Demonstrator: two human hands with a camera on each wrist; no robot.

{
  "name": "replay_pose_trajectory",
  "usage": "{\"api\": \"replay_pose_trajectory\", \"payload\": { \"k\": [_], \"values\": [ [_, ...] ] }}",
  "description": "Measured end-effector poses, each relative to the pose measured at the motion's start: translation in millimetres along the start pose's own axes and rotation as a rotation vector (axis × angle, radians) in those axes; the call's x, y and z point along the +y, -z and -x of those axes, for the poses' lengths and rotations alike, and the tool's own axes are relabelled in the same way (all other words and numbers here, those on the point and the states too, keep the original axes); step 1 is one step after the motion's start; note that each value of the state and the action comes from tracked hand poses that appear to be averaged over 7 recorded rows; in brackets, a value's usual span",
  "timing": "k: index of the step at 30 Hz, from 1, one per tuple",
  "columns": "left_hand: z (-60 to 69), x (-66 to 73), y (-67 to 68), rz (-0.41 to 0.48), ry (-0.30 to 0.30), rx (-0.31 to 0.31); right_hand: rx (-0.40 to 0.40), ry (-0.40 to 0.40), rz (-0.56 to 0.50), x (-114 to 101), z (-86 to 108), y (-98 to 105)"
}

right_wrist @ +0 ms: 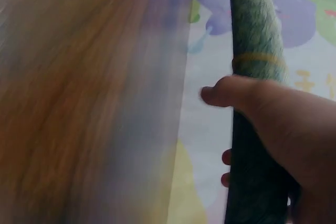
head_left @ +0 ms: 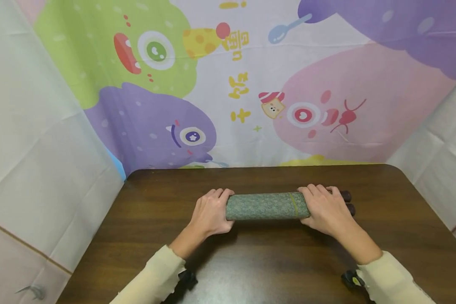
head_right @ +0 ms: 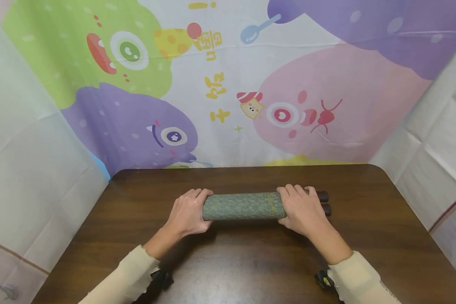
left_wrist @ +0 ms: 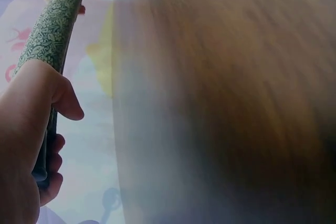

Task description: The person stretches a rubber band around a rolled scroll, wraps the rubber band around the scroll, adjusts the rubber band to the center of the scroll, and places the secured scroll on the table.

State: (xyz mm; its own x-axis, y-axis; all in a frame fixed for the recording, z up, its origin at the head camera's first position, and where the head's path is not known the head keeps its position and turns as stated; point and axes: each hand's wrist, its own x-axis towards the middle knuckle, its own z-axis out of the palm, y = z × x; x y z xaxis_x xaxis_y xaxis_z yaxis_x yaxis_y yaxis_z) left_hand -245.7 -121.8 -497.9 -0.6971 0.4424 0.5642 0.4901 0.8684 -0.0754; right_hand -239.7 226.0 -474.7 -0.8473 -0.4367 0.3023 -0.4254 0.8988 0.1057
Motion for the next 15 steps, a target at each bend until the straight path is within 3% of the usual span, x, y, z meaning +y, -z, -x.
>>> {"api": "replay_pose_trajectory", "payload": {
  "k": [6, 15],
  "values": [
    [-0.8, -1.4, 1.1, 0.027, -0.021, 0.029, 0.041, 0.050, 0.019, -4.0, -0.7, -3.4],
    [1.4, 3.3, -3.2, 0.012, -0.016, 0.010, 0.143, 0.085, 0.063, -15.4, -1.2, -12.3]
  ]
}}
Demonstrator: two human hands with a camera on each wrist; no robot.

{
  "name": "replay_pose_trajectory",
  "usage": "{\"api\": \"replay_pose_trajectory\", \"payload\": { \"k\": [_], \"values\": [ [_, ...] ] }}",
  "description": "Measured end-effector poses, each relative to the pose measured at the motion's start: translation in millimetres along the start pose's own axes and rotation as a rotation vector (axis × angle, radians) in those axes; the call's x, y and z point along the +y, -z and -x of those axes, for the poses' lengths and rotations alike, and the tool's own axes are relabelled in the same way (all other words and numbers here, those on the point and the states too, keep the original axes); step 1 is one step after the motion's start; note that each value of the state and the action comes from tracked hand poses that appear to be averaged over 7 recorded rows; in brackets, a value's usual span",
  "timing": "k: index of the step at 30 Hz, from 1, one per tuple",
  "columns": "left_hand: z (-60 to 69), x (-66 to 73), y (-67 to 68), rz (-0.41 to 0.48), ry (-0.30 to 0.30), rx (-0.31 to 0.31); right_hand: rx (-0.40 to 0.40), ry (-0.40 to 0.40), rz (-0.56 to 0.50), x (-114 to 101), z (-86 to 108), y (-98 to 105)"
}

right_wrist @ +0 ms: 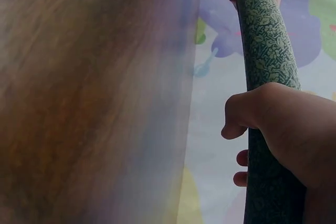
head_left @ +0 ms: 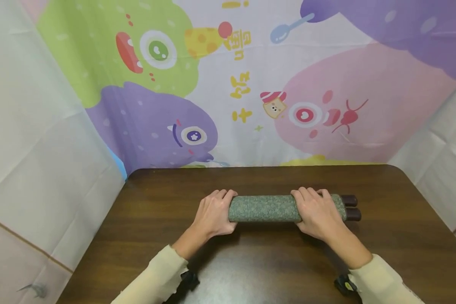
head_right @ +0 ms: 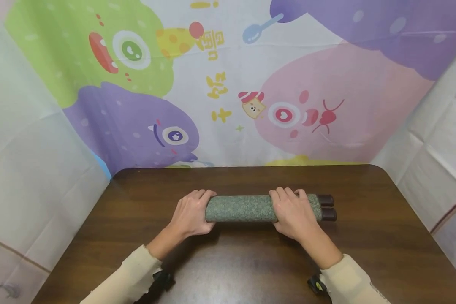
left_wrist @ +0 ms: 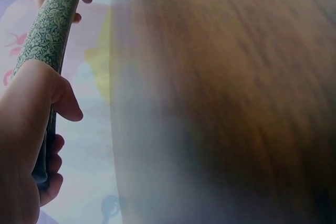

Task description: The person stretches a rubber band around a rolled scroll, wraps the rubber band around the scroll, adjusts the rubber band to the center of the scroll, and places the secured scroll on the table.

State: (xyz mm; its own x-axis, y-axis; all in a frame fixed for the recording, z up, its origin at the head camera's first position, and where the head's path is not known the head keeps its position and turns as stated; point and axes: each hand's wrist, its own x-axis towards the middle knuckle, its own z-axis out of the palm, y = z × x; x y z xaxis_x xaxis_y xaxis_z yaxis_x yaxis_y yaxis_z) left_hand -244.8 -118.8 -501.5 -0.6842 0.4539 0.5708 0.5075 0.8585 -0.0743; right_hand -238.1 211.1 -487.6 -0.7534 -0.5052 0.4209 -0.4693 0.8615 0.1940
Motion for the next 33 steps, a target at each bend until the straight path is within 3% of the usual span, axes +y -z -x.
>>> {"api": "replay_pose_trajectory", "payload": {
  "k": [13, 24, 33],
  "values": [
    [0.2, 2.1, -2.0, 0.061, 0.028, -0.005, -0.007, 0.011, 0.012, -1.6, -6.9, 8.9],
    [-9.3, 15.9, -0.1, 0.001, -0.036, -0.015, -0.079, 0.026, -0.014, -23.4, -10.6, 10.8],
    [-4.6, 2.3, 2.6, 0.010, 0.015, -0.019, -0.109, -0.062, -0.059, 1.5, -6.6, 14.6]
  ]
}}
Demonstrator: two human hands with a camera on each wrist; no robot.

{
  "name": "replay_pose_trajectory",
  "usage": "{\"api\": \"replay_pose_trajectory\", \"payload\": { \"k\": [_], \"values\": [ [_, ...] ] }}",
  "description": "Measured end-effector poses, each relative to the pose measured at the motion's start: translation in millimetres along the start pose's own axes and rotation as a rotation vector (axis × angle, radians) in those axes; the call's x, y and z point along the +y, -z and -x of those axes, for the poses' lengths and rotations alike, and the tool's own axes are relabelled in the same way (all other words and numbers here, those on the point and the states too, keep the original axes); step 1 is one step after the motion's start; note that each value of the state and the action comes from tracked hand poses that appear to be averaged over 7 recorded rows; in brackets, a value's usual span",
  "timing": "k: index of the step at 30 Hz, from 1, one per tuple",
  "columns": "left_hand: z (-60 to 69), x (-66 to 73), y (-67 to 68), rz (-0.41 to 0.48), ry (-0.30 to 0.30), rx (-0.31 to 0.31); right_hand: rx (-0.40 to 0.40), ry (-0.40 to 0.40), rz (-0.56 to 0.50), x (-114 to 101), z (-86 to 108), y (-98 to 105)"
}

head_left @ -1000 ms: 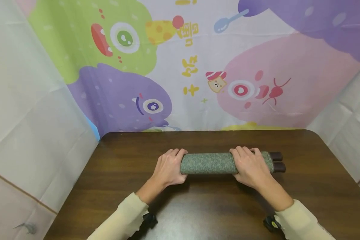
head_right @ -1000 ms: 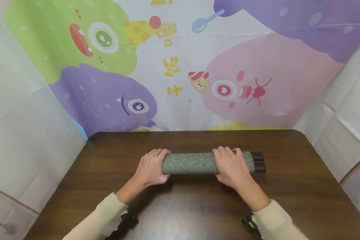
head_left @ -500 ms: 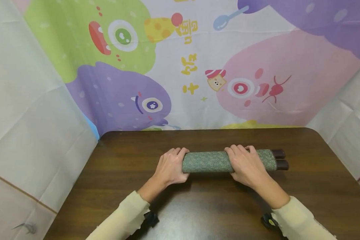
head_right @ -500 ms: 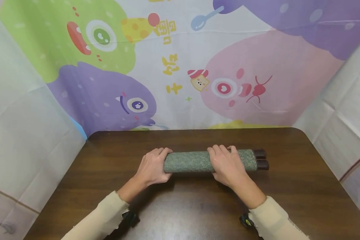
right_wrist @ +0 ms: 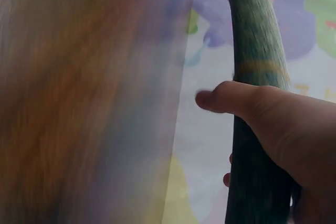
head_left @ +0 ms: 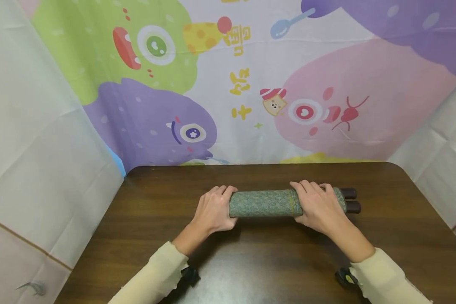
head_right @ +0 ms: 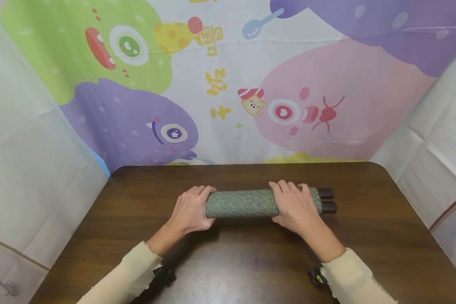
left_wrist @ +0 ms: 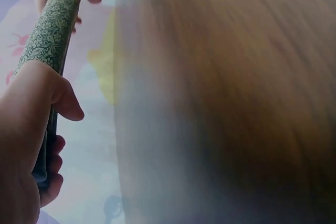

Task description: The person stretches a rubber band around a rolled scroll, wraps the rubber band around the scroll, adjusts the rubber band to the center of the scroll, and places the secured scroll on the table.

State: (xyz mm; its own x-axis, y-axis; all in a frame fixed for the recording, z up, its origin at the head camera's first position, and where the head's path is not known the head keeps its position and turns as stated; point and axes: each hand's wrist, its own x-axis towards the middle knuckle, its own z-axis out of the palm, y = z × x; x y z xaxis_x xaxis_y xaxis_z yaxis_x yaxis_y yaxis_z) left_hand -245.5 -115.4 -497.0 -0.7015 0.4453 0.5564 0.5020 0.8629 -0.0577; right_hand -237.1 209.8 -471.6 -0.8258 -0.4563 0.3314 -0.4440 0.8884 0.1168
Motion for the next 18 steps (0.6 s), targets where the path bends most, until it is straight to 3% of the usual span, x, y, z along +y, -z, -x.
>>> {"api": "replay_pose_trajectory", "payload": {
  "k": [5, 13, 18],
  "values": [
    [1.8, -3.8, -0.5, 0.034, 0.008, 0.017, 0.006, 0.023, 0.043, 4.6, -0.7, 0.1],
    [-1.7, 2.9, 0.3, 0.027, -0.016, 0.020, 0.040, 0.049, 0.058, -12.3, -3.4, -3.1],
    [-3.6, 8.6, 0.8, 0.018, -0.028, 0.011, 0.003, 0.056, 0.059, -26.4, -8.3, -3.7]
  ]
}}
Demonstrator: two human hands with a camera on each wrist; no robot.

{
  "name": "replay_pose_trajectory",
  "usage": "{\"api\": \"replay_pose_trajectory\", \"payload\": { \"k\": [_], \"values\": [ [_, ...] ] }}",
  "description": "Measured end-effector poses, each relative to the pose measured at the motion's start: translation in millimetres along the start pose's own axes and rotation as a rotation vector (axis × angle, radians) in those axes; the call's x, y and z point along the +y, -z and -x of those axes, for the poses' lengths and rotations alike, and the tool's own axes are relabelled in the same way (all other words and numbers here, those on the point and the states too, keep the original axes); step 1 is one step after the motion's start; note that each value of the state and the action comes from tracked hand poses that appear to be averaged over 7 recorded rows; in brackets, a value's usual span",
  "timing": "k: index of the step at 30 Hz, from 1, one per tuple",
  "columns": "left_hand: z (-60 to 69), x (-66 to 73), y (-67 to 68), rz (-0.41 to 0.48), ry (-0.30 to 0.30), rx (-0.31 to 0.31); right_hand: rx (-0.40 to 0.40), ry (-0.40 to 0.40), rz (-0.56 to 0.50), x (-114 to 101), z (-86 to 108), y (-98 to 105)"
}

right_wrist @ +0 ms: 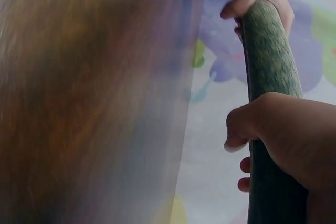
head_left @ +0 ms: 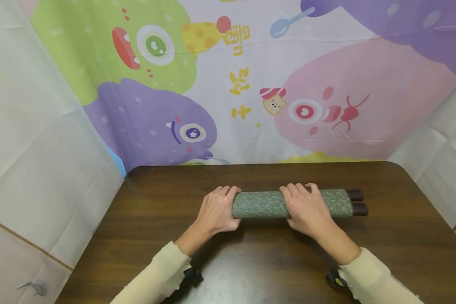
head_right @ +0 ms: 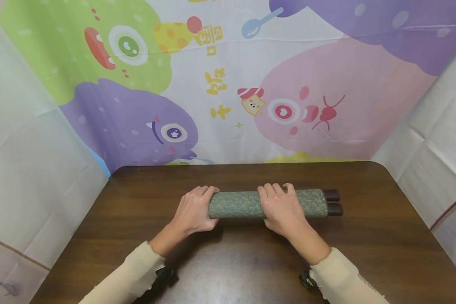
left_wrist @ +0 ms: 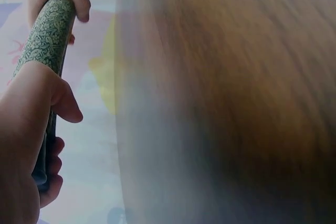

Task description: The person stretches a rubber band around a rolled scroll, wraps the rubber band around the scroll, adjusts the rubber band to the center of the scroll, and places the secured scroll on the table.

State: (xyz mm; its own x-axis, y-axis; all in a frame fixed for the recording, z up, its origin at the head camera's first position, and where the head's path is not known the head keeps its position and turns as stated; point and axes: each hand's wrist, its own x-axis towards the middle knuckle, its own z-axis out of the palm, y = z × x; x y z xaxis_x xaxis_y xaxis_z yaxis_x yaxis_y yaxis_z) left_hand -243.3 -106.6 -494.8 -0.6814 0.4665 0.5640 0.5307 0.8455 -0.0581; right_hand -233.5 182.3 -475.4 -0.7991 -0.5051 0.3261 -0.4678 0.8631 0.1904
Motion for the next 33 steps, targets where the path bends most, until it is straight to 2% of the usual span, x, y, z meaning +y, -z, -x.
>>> {"api": "replay_pose_trajectory", "payload": {
  "k": [5, 10, 13, 17, 20, 26, 29, 33],
  "values": [
    [-1.1, 3.5, -1.3, -0.007, -0.011, -0.006, -0.001, 0.009, 0.005, -8.8, -1.4, -0.6],
    [0.4, 1.6, -2.5, -0.032, -0.013, 0.008, -0.002, 0.010, -0.008, -8.7, -1.0, -0.6],
    [2.9, -3.4, -2.6, -0.041, -0.006, 0.022, -0.009, -0.004, -0.045, 1.1, 2.0, -0.4],
    [8.1, -17.1, -0.5, -0.031, 0.030, 0.039, 0.014, -0.028, -0.078, 29.9, 8.9, -0.3],
    [11.6, -28.4, 2.5, -0.022, 0.051, 0.050, 0.092, -0.001, -0.092, 52.8, 12.8, -3.2],
    [16.2, -37.6, 3.7, -0.002, 0.049, 0.066, 0.356, 0.167, -0.152, 73.5, 14.6, -16.3],
    [18.3, -38.7, 4.2, 0.022, 0.039, 0.065, 0.403, 0.201, -0.178, 75.5, 14.5, -19.0],
    [18.4, -39.2, 7.2, 0.044, 0.031, 0.061, 0.414, 0.195, -0.196, 76.8, 14.1, -19.4]
  ]
}}
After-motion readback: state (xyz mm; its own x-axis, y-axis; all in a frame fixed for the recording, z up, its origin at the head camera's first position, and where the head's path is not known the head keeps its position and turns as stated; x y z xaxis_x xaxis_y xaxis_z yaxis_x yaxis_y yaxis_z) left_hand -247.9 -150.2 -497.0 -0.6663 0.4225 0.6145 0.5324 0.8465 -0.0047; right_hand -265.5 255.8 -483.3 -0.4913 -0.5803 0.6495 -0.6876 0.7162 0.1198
